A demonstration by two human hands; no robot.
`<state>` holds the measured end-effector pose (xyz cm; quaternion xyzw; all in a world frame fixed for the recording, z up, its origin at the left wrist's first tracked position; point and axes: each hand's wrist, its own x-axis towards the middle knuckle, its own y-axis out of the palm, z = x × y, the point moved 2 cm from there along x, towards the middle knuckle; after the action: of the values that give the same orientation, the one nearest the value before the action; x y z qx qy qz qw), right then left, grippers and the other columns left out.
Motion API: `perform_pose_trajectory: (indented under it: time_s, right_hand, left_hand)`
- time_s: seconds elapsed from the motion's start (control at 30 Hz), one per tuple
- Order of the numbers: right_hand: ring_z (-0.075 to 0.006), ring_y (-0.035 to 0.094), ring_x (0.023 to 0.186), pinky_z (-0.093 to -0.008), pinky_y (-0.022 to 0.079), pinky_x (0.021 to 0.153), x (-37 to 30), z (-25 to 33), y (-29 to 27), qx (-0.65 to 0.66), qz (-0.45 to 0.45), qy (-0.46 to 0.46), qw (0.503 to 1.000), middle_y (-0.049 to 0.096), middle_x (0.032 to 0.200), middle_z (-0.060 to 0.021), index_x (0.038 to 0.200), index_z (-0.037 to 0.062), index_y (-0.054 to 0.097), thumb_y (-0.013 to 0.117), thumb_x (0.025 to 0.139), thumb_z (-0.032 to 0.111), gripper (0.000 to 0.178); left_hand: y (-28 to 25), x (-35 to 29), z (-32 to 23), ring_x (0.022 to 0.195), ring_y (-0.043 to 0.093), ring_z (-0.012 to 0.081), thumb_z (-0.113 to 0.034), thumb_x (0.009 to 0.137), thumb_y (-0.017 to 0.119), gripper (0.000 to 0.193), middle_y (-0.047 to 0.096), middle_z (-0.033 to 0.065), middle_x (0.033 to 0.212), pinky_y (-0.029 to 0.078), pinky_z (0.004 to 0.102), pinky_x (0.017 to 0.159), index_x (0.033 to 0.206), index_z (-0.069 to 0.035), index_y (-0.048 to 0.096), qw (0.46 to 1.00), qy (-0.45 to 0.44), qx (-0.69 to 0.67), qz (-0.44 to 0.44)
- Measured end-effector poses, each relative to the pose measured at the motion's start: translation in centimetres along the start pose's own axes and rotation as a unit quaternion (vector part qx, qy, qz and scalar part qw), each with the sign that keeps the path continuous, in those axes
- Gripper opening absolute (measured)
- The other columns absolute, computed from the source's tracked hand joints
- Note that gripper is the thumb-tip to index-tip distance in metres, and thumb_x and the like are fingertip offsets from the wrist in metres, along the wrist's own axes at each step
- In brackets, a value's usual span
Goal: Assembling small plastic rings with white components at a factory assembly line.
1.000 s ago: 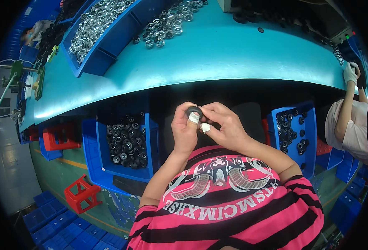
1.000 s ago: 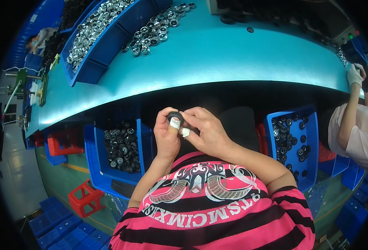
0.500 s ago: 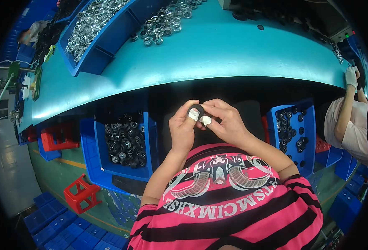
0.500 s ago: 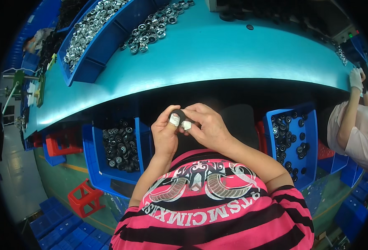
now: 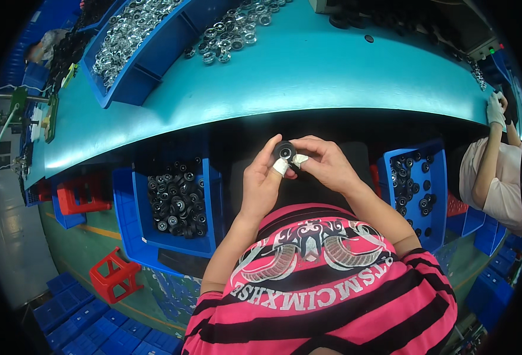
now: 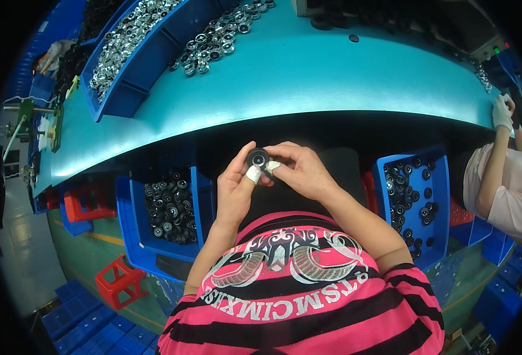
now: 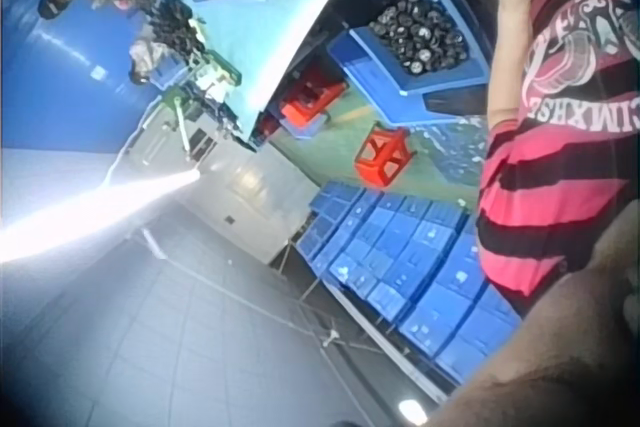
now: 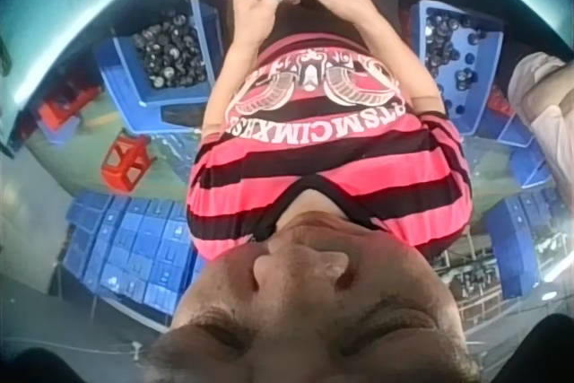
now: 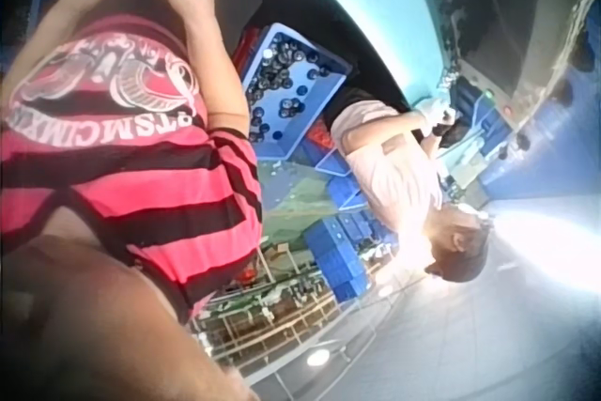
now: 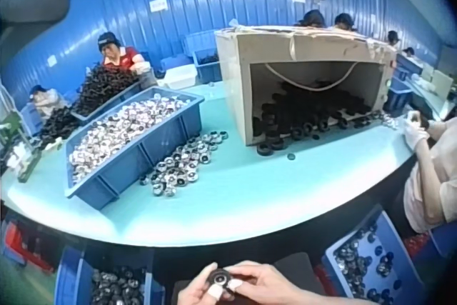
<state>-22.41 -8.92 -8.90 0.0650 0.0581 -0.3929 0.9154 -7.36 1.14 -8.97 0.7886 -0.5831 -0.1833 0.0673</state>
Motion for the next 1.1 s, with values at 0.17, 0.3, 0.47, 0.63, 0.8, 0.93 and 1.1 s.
perform_pose_trajectory:
  time_s: [0.17, 0.3, 0.47, 0.63, 0.8, 0.93, 1.1]
  right_hand:
    - [-0.0163, 0.069, 0.094, -0.0291, 0.055, 0.08, 0.2, -0.2, -0.5, -0.011, 0.015, 0.055, 0.998, 0.07, 0.107, -0.0091, 0.121, 0.0012, 0.074, 0.064, 0.089, 0.006, 0.034]
    - [-0.0213, 0.07, 0.083, -0.0337, 0.056, 0.074, 0.0, 2.0, -0.5, -0.179, 0.003, -0.094, 0.979, 0.071, 0.106, -0.0114, 0.115, 0.0029, 0.075, 0.068, 0.091, 0.009, 0.026]
    - [-0.0165, 0.067, 0.079, -0.0292, 0.053, 0.069, 2.4, 10.3, -6.6, -0.315, -0.134, -0.196, 0.919, 0.072, 0.096, -0.0086, 0.108, 0.0051, 0.076, 0.071, 0.09, 0.007, 0.019]
    - [-0.027, 0.069, 0.083, -0.0408, 0.056, 0.076, 11.0, 12.2, -15.5, -0.469, -0.24, -0.208, 0.824, 0.07, 0.101, -0.0102, 0.108, 0.0092, 0.077, 0.073, 0.09, 0.022, 0.022]
    - [-0.0324, 0.069, 0.095, -0.0468, 0.057, 0.082, 17.2, 10.0, -19.0, -0.605, -0.263, -0.142, 0.738, 0.065, 0.111, -0.0102, 0.113, 0.0151, 0.076, 0.073, 0.093, 0.028, 0.024]
    - [-0.0326, 0.068, 0.09, -0.0446, 0.056, 0.08, 15.6, 11.2, -15.4, -0.538, -0.206, -0.204, 0.791, 0.063, 0.109, -0.011, 0.109, 0.0148, 0.076, 0.076, 0.09, 0.022, 0.02]
    - [-0.0321, 0.067, 0.096, -0.0402, 0.056, 0.082, 5.7, 10.9, -2.4, -0.394, 0.039, -0.322, 0.86, 0.062, 0.109, -0.0114, 0.104, 0.0098, 0.072, 0.076, 0.081, 0.003, 0.025]
  left_hand:
    - [0.8, -0.3, -0.6, 0.1, 0.068, 0.0155, 0.0, 0.1, 0.063, 0.055, 0.068, 0.0117, 0.121, 0.061, 0.0319, 0.083, 0.152, 0.003, 0.046, 0.999, 0.024, 0.025, 0.008]
    - [-0.7, -0.8, -1.3, 0.103, 0.067, 0.0162, 0.001, 0.096, 0.069, 0.056, 0.068, 0.0101, 0.12, 0.06, 0.0308, 0.086, 0.148, 0.002, 0.05, 0.995, 0.039, 0.093, -0.017]
    - [-10.9, -3.5, -4.8, 0.099, 0.069, 0.0222, 0.003, 0.087, 0.073, 0.059, 0.071, 0.0126, 0.115, 0.057, 0.0345, 0.089, 0.144, -0.004, 0.056, 0.87, 0.053, 0.463, -0.165]
    - [-21.5, -10.0, -5.8, 0.09, 0.069, 0.0345, -0.001, 0.081, 0.078, 0.065, 0.071, 0.0184, 0.102, 0.054, 0.0425, 0.084, 0.143, -0.007, 0.059, 0.672, -0.047, 0.665, -0.322]
    - [-16.6, -8.2, -5.3, 0.081, 0.067, 0.0231, -0.006, 0.088, 0.073, 0.056, 0.069, 0.0136, 0.095, 0.056, 0.0372, 0.076, 0.142, -0.005, 0.059, 0.835, 0.026, 0.473, -0.281]
    - [-7.8, -4.0, -3.6, 0.091, 0.067, 0.0226, -0.017, 0.096, 0.068, 0.055, 0.067, 0.0155, 0.109, 0.058, 0.0367, 0.079, 0.147, -0.004, 0.052, 0.972, 0.06, 0.201, -0.107]
    - [-1.1, 0.9, -3.1, 0.104, 0.067, 0.0219, -0.03, 0.105, 0.062, 0.059, 0.064, 0.0178, 0.125, 0.061, 0.0362, 0.084, 0.153, -0.001, 0.043, 0.995, 0.047, -0.082, 0.04]
